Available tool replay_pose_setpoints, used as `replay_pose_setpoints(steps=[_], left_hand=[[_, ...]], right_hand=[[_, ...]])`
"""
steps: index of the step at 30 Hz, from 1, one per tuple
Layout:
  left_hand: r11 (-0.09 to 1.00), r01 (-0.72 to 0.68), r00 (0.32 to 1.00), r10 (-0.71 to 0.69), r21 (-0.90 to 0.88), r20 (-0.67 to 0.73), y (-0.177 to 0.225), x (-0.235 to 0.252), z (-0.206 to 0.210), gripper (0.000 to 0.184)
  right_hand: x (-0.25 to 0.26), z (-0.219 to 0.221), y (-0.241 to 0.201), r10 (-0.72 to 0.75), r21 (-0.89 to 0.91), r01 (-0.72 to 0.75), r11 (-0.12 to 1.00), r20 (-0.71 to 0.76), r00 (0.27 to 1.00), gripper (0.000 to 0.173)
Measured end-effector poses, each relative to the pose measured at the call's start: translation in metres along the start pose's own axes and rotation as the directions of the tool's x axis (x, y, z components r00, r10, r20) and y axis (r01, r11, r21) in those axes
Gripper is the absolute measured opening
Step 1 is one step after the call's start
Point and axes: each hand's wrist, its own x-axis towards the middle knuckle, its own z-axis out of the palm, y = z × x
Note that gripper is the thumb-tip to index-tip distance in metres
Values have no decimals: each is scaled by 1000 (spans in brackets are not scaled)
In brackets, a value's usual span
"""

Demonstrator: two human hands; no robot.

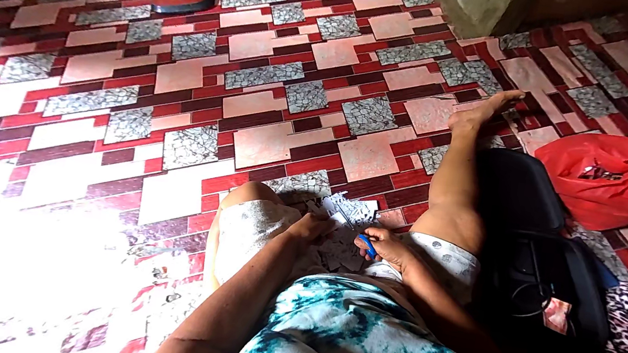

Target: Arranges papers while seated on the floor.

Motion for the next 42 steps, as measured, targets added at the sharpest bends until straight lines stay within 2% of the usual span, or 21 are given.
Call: replay_pose_setpoints(steps=[4, 12, 16, 20, 24, 36, 42], left_hand=[[1000, 3, 1000, -3, -6, 0, -1, -1, 1, 19], [1000, 17, 1000, -17, 15, 16, 0, -1, 1, 17], [1000, 17, 1000, -17, 14, 9, 1, -1, 2, 18], [1000, 5, 1000, -5, 13, 0, 1, -1, 1, 20], [1000, -1, 1000, 1, 3, 3, 1, -1, 1, 19], [1000, 11, 1000, -12, 20, 11, -1, 2, 2, 18], [1000, 15, 1000, -16, 22, 16, 0, 0, 2, 18]], right_hand=[[1, 1, 1, -7, -33, 8, 999, 25, 1000, 30], [0, 2, 2, -59, 14, 59, 998, -6, 998, 24], [-1, 3, 3, -95, 8, 95, 995, -30, 995, 26], [-2, 2, -2, -46, 15, 46, 999, -47, 998, 26], [0, 1, -2, 8, -14, -7, 1000, 10, 1000, 30], [1, 1, 1, -24, -8, 24, 1000, 31, 999, 28], [0, 3, 2, -72, 11, 72, 997, -9, 997, 25]])
